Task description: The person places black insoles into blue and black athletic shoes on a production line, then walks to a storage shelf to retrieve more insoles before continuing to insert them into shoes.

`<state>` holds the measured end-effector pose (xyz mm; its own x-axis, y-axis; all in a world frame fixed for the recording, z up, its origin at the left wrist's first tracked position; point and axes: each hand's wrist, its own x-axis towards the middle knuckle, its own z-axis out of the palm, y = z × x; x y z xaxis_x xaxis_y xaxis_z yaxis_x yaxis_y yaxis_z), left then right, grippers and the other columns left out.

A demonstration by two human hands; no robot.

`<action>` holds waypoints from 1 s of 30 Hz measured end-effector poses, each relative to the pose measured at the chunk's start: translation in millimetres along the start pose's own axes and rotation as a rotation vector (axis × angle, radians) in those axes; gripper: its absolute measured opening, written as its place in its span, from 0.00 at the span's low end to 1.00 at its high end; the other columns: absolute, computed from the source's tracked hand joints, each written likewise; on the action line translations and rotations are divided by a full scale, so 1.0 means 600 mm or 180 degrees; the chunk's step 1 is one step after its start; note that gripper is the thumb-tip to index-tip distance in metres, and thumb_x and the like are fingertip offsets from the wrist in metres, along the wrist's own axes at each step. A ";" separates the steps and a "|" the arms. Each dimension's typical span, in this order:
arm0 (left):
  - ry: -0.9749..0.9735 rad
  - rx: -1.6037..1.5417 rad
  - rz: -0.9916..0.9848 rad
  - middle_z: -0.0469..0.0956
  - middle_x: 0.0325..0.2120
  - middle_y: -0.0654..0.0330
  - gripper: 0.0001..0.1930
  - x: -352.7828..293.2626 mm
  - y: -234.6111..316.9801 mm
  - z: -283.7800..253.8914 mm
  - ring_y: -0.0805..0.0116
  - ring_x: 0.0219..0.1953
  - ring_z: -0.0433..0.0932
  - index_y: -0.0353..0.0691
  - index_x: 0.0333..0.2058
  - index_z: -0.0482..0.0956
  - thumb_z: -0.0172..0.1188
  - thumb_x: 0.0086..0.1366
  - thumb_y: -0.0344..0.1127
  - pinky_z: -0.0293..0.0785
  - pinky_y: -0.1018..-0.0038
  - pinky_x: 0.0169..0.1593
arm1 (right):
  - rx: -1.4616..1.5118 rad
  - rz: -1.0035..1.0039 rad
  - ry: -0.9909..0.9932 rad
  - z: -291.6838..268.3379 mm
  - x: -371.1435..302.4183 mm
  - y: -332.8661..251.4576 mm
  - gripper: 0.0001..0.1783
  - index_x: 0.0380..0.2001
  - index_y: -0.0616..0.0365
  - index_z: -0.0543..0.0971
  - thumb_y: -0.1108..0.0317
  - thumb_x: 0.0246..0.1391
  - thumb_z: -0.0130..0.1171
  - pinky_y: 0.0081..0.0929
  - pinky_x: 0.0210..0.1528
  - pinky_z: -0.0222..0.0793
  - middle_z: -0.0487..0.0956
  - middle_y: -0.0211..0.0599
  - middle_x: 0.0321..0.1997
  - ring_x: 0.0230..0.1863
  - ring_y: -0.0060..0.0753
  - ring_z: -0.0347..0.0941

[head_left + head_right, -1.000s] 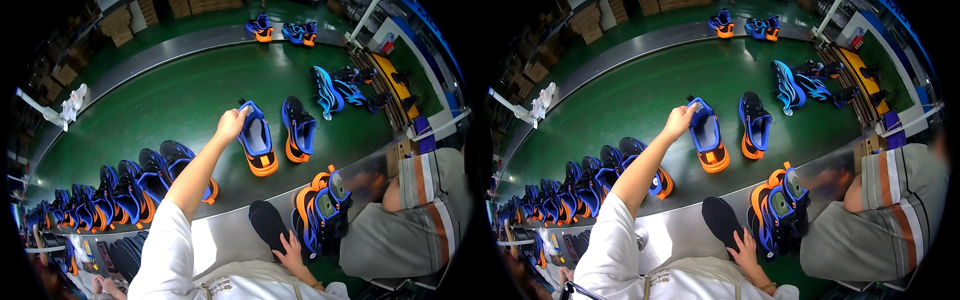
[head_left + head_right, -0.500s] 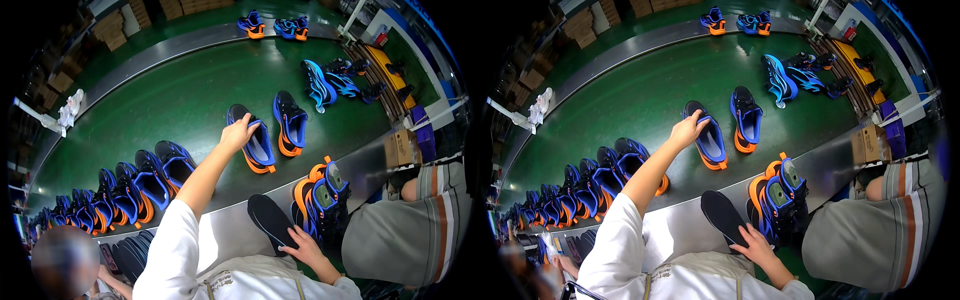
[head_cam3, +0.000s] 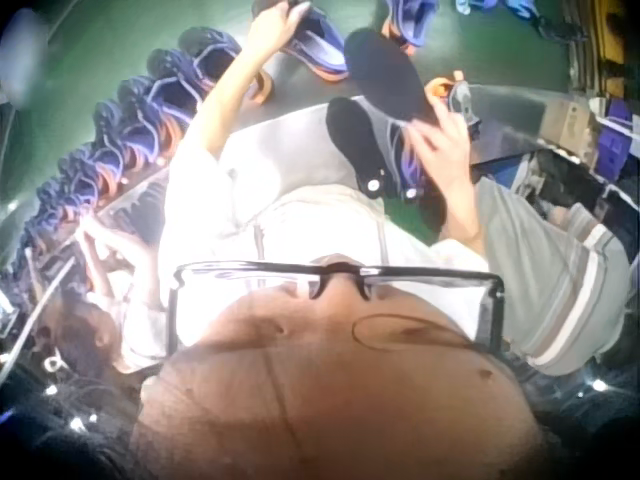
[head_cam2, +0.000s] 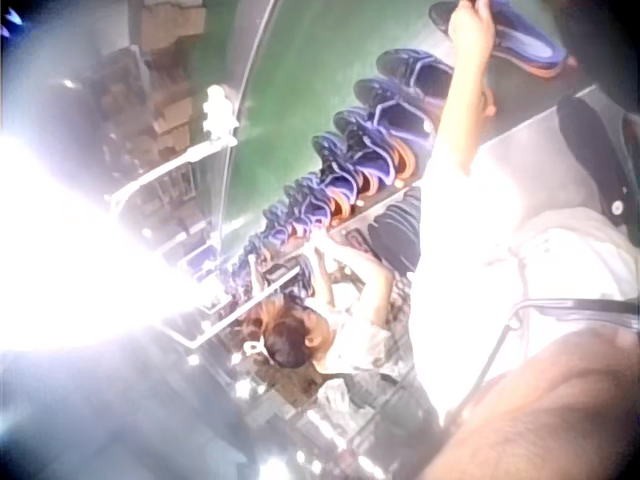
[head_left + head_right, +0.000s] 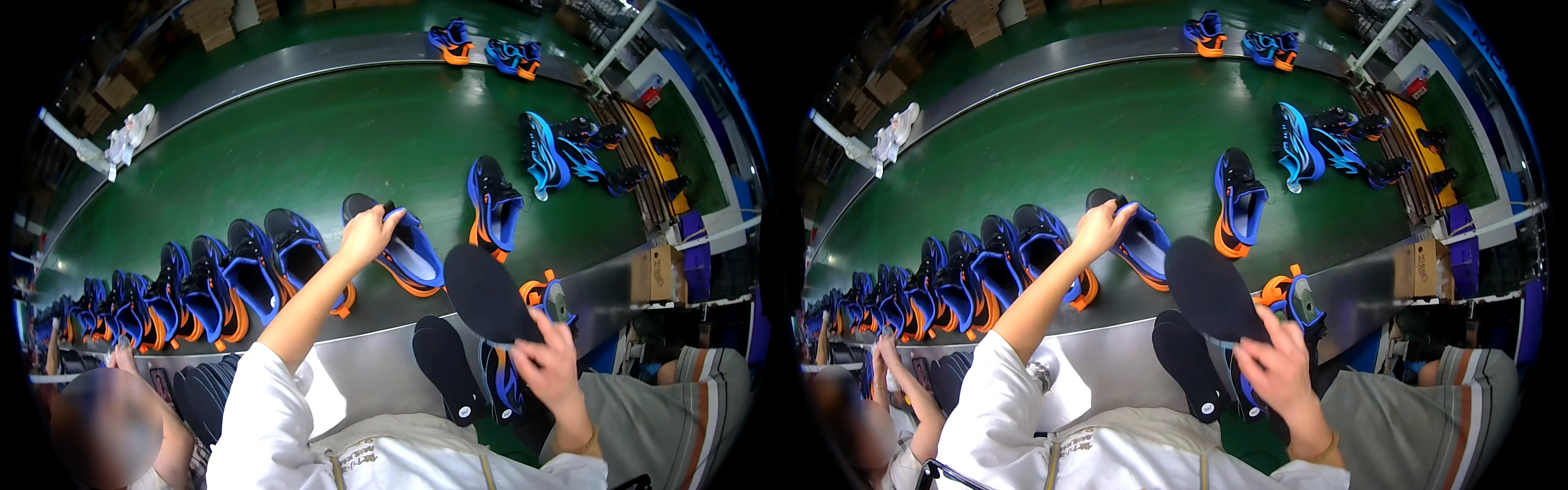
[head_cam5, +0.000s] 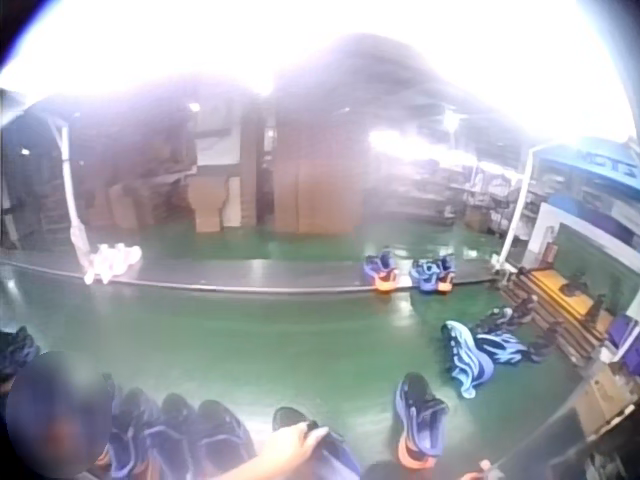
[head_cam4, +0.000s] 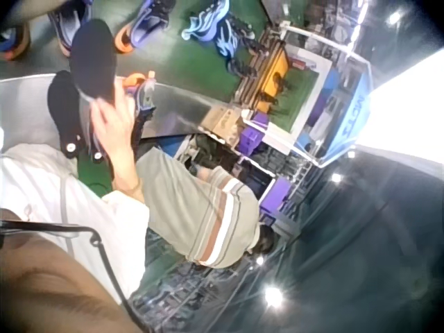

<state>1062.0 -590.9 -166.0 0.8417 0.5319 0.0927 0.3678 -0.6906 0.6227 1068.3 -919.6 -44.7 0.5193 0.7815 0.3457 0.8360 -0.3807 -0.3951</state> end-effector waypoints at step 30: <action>-0.0871 -0.1474 -0.0520 0.74 0.17 0.47 0.25 0.010 -0.042 -0.017 0.58 0.22 0.75 0.32 0.30 0.77 0.56 0.54 0.54 0.68 0.67 0.29 | -0.0602 -0.0588 -0.2894 0.311 0.262 0.078 0.11 0.25 0.60 0.78 0.66 0.39 0.53 0.38 0.41 0.68 0.74 0.49 0.31 0.35 0.49 0.72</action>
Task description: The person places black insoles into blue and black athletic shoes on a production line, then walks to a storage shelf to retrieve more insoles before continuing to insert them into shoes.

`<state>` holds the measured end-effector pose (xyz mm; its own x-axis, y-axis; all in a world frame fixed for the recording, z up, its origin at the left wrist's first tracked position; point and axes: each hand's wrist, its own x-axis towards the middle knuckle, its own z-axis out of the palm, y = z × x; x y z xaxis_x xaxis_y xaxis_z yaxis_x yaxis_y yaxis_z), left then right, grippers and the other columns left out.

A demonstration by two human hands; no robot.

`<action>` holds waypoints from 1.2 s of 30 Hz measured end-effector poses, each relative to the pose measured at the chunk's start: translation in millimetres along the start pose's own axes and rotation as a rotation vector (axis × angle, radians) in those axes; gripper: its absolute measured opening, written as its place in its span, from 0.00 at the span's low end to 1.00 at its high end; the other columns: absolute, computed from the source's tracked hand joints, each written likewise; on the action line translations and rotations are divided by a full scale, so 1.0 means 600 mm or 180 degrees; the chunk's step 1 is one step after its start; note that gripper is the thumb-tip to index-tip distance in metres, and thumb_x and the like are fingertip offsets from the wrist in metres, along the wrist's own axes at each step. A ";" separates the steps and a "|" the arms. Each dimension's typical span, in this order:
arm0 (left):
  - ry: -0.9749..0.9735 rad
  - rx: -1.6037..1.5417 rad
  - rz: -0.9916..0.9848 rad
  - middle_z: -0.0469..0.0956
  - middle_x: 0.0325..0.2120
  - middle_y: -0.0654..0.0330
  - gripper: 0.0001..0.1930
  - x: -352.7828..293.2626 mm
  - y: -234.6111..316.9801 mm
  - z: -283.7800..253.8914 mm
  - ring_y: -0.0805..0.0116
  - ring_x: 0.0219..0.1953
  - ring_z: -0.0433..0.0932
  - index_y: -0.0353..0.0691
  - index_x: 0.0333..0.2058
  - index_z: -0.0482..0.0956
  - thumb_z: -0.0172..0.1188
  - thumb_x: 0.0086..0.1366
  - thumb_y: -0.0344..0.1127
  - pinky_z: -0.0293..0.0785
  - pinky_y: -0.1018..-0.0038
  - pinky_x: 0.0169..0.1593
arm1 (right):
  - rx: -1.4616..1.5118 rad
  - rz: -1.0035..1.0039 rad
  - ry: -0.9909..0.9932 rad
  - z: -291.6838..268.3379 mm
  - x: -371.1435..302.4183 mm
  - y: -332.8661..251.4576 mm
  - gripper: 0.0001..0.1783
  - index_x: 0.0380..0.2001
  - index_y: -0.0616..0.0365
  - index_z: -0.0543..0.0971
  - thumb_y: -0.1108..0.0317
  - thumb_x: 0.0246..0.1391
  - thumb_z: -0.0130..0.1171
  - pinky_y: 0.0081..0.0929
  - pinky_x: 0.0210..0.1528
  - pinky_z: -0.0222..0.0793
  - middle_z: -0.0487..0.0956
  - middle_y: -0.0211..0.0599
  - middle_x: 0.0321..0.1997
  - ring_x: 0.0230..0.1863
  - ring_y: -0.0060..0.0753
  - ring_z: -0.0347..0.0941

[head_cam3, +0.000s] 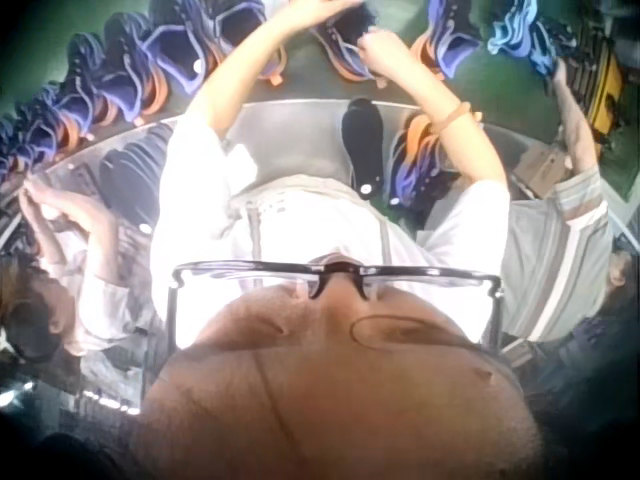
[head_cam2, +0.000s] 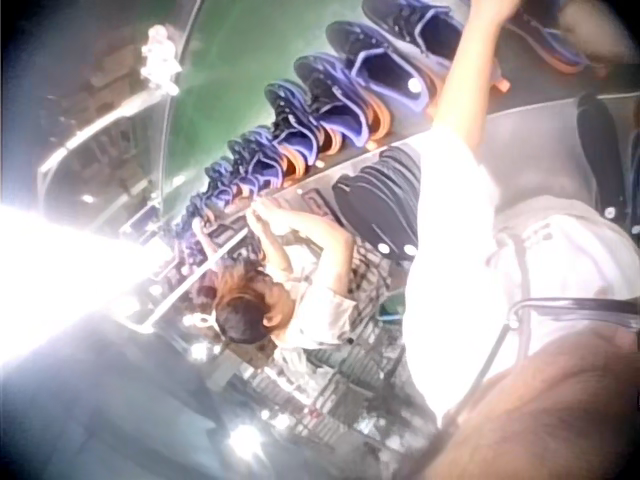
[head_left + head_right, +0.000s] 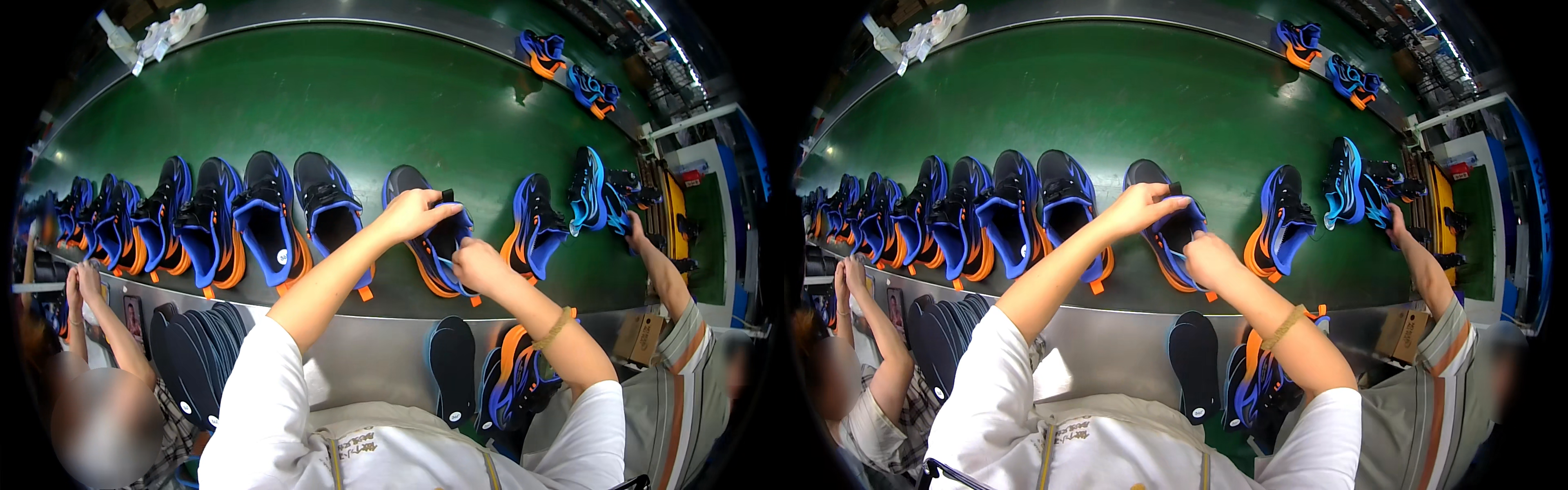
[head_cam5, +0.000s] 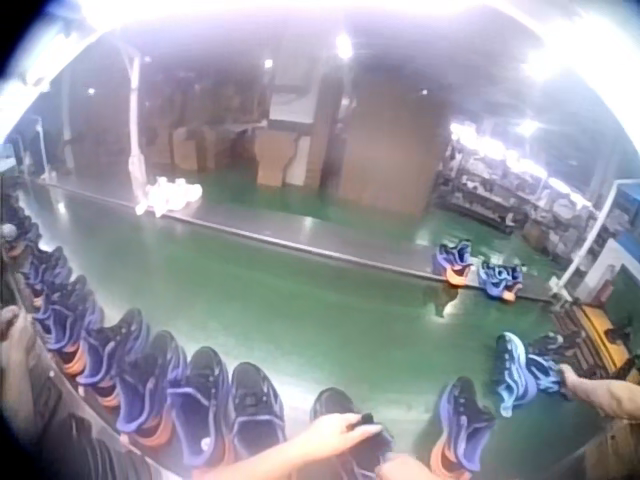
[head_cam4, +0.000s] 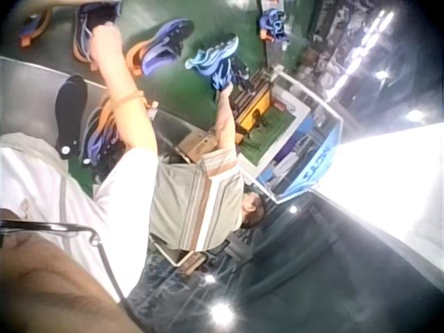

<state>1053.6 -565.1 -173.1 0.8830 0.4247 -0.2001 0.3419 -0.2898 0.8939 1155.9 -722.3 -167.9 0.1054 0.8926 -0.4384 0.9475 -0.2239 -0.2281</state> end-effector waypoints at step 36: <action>0.0607 0.1789 0.1458 0.71 0.28 0.49 0.22 0.031 -0.038 0.025 0.50 0.29 0.75 0.38 0.38 0.62 0.62 0.48 0.40 0.72 0.61 0.32 | 0.0036 -0.0401 -0.0205 0.030 -0.017 -0.013 0.19 0.32 0.65 0.75 0.58 0.48 0.45 0.45 0.63 0.43 0.75 0.49 0.33 0.46 0.36 0.69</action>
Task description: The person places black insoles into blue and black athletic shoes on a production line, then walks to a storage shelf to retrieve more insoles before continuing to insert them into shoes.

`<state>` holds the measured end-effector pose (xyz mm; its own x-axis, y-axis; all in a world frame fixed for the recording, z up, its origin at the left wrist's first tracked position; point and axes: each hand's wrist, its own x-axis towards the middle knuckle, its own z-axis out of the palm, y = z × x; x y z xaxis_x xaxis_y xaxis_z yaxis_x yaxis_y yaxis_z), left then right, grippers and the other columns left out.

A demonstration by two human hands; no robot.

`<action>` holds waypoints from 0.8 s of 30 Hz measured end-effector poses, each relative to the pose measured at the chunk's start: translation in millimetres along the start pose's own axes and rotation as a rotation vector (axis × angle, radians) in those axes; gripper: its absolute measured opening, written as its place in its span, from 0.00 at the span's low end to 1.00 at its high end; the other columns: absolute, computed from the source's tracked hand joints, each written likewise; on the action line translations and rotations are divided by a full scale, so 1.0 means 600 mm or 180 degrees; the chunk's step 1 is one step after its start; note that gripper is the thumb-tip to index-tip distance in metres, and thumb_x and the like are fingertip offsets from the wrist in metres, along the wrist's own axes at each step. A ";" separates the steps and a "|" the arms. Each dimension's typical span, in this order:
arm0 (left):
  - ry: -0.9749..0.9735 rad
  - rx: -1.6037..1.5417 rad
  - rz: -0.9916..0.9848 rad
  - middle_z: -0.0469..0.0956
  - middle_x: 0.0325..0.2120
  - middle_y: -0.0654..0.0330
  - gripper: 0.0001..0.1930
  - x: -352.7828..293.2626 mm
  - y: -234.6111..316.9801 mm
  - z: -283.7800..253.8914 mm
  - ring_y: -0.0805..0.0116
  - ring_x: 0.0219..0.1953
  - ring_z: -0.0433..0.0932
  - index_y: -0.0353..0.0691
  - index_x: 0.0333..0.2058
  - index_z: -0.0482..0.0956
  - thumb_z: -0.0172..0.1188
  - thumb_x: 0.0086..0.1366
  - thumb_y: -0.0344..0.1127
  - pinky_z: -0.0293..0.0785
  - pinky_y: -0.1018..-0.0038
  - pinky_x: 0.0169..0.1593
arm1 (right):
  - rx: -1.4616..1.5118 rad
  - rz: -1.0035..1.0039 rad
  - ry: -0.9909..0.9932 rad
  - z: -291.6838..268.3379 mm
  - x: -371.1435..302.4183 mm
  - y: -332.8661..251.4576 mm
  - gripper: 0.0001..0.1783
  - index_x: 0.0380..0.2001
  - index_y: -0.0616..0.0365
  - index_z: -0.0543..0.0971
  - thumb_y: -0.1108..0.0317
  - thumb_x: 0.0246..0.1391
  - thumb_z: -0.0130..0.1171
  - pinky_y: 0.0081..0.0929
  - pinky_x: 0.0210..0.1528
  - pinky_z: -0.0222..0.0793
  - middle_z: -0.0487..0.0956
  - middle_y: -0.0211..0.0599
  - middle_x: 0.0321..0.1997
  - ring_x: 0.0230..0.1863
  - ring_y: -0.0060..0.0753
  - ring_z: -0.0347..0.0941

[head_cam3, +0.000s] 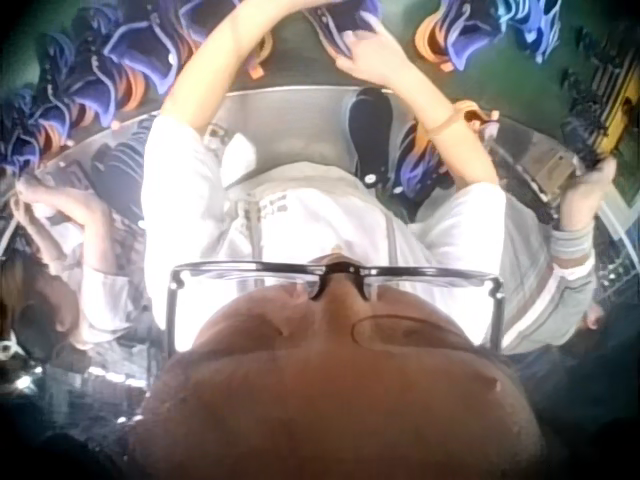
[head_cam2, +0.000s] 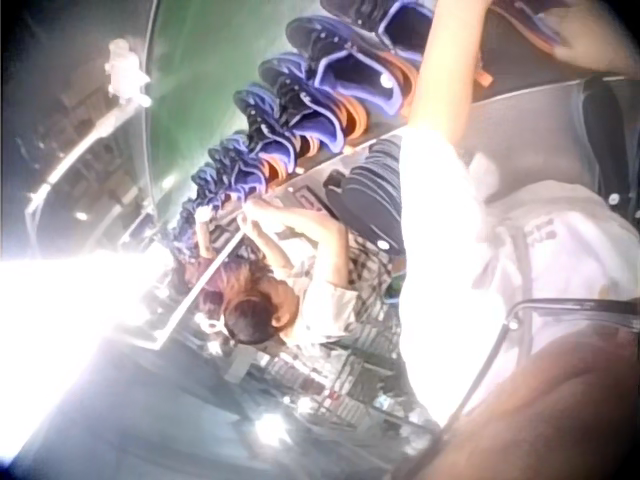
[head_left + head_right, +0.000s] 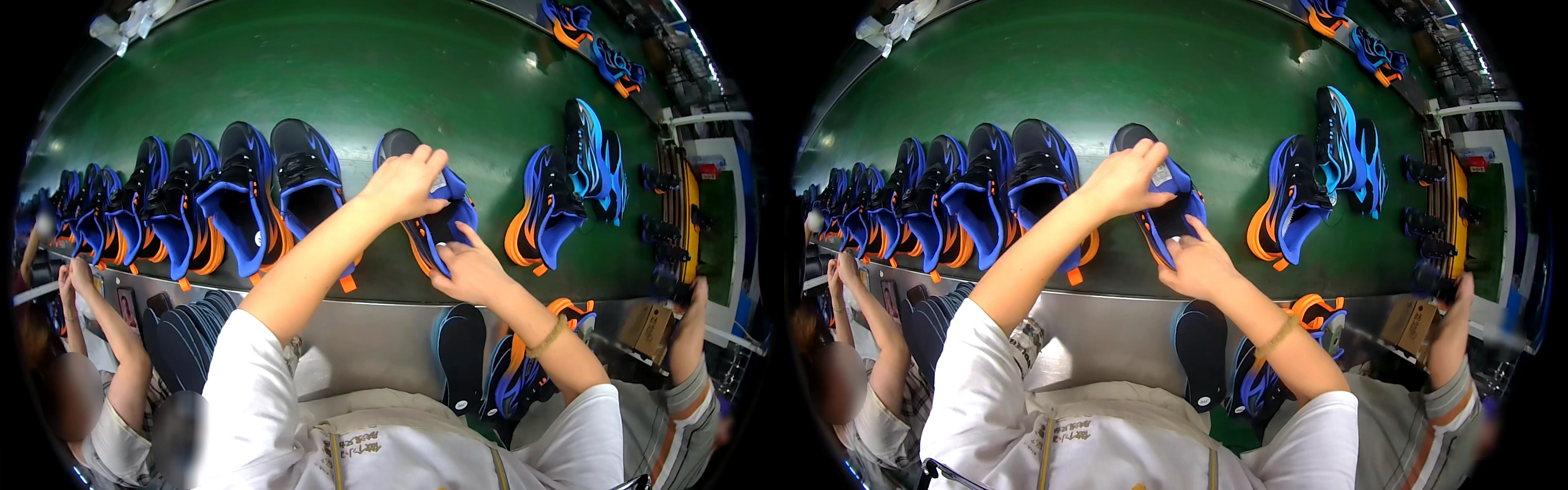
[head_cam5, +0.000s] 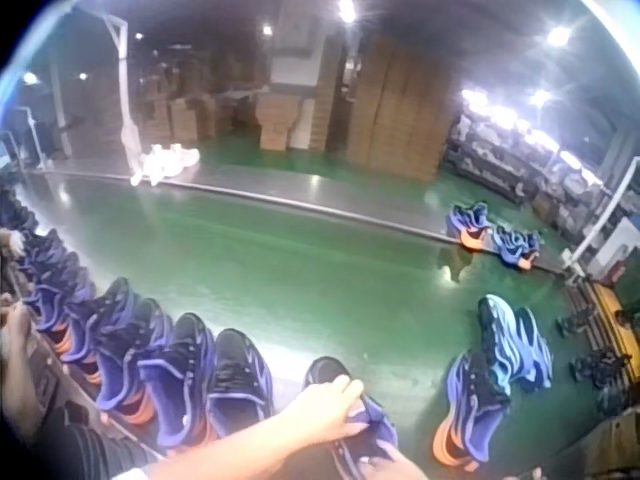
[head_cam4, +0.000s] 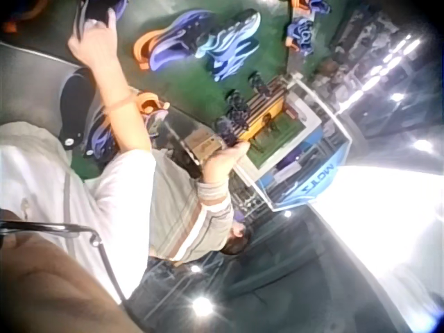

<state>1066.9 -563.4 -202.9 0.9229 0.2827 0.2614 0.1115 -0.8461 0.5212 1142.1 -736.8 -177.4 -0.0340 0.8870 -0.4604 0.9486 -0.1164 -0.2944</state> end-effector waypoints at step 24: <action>0.0116 0.0018 -0.0524 0.74 0.31 0.44 0.11 0.064 0.085 -0.103 0.47 0.34 0.74 0.35 0.40 0.69 0.48 0.60 0.31 0.70 0.61 0.38 | 0.0603 0.1477 0.2020 0.256 -0.270 -0.075 0.28 0.50 0.52 0.68 0.59 0.44 0.60 0.46 0.53 0.57 0.62 0.50 0.54 0.54 0.53 0.59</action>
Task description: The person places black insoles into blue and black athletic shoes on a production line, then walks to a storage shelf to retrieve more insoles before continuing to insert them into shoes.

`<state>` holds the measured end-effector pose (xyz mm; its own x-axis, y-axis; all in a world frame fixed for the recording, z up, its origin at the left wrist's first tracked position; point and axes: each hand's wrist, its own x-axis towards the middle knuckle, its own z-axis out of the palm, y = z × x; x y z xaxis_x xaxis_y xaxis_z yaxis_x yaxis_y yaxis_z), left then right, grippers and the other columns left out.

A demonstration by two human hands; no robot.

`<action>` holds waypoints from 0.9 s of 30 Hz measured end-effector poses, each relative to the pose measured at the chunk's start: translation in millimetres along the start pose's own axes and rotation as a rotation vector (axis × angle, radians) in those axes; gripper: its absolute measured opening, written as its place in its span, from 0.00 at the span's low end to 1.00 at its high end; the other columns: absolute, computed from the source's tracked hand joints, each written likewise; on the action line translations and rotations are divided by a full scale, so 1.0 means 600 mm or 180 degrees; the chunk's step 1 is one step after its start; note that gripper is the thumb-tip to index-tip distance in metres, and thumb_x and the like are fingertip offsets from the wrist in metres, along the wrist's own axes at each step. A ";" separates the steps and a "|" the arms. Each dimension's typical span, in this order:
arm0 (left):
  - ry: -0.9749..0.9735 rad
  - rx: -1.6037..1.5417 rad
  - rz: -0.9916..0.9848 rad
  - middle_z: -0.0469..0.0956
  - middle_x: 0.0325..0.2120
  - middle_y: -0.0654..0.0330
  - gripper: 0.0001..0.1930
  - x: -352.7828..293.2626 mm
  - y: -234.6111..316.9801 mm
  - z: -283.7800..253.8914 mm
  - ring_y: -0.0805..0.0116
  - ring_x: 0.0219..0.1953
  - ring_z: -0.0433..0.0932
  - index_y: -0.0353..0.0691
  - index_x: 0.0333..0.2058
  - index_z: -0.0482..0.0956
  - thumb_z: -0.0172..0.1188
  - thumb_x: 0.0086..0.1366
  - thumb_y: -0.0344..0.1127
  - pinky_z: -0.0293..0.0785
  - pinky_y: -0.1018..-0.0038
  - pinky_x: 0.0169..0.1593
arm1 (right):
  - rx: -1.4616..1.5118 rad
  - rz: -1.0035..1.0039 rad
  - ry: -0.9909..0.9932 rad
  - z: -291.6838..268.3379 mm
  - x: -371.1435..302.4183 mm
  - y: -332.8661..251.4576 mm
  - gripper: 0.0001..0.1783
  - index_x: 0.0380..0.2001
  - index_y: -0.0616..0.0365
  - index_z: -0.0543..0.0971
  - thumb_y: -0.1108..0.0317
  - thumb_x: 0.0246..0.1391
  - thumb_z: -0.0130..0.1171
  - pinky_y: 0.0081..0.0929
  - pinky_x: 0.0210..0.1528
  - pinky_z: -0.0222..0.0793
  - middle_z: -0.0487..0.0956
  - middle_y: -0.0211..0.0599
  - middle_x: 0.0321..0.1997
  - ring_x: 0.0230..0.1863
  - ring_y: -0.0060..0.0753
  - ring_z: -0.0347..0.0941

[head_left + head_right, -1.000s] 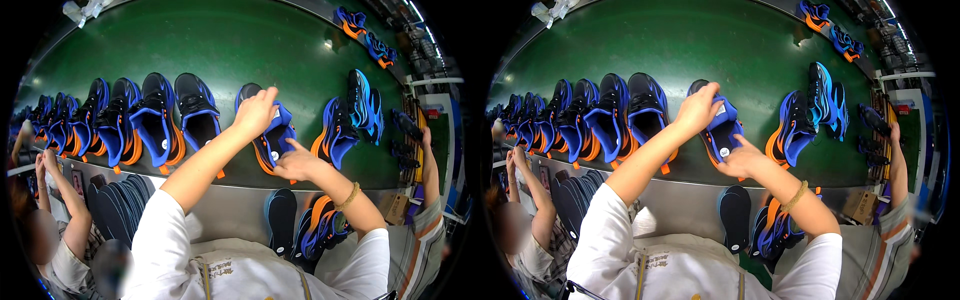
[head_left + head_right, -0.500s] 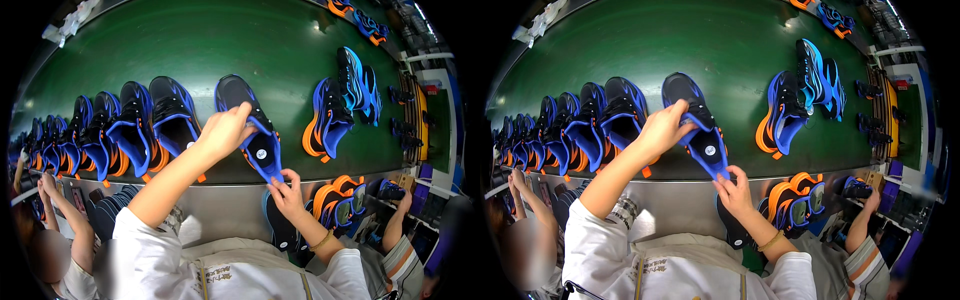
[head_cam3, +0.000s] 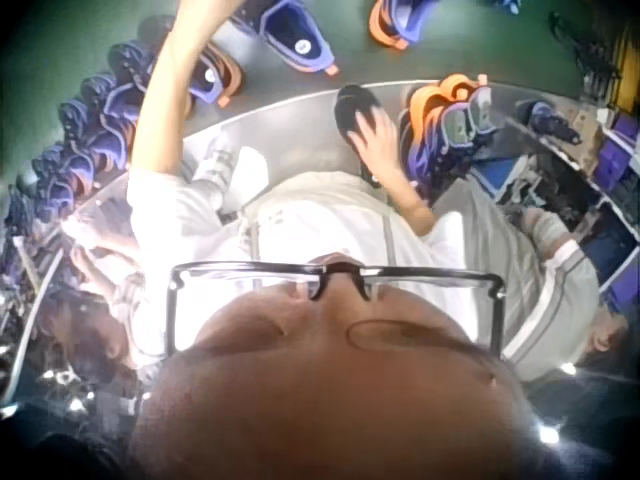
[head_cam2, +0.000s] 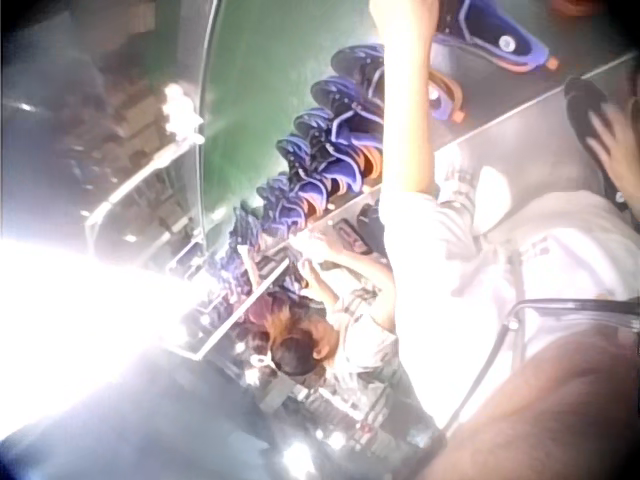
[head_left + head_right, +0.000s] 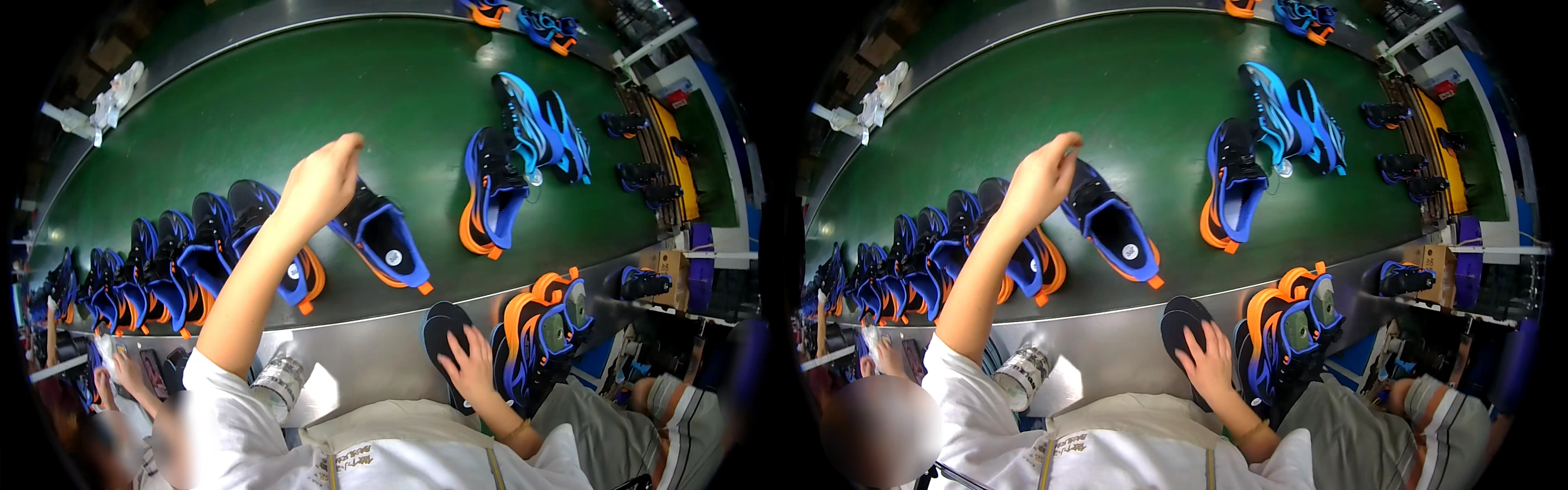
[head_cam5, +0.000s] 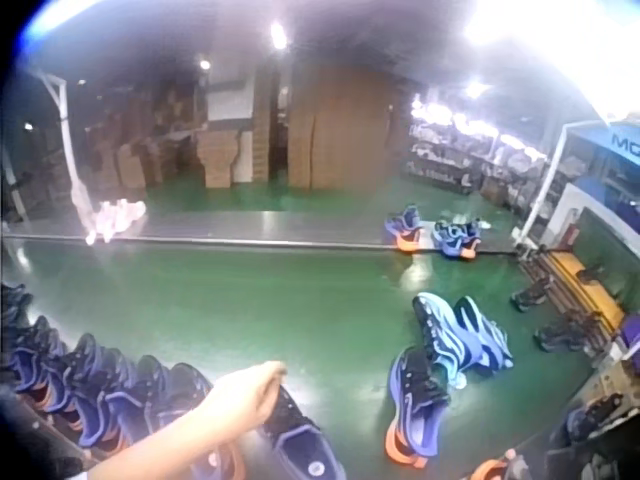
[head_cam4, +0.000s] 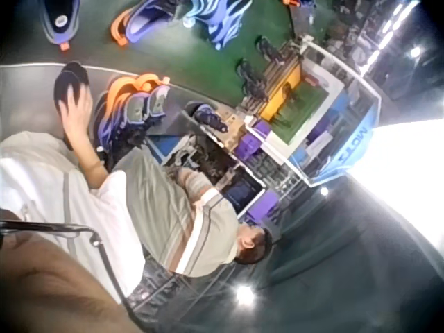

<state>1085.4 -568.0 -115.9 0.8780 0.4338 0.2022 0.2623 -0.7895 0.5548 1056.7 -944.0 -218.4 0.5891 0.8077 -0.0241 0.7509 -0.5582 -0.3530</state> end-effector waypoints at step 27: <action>-0.1184 -0.0206 -0.0295 0.75 0.30 0.42 0.21 0.033 0.082 0.145 0.46 0.37 0.74 0.30 0.37 0.72 0.46 0.62 0.47 0.69 0.61 0.41 | 0.2180 0.0607 -0.0349 -0.256 0.049 0.077 0.05 0.25 0.62 0.78 0.70 0.45 0.58 0.21 0.30 0.68 0.77 0.35 0.26 0.26 0.26 0.72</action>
<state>1150.5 -636.1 -155.0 0.9401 0.3055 -0.1511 0.3320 -0.7203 0.6091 1154.2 -975.3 -91.9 0.6310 0.7425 -0.2248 0.2610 -0.4760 -0.8398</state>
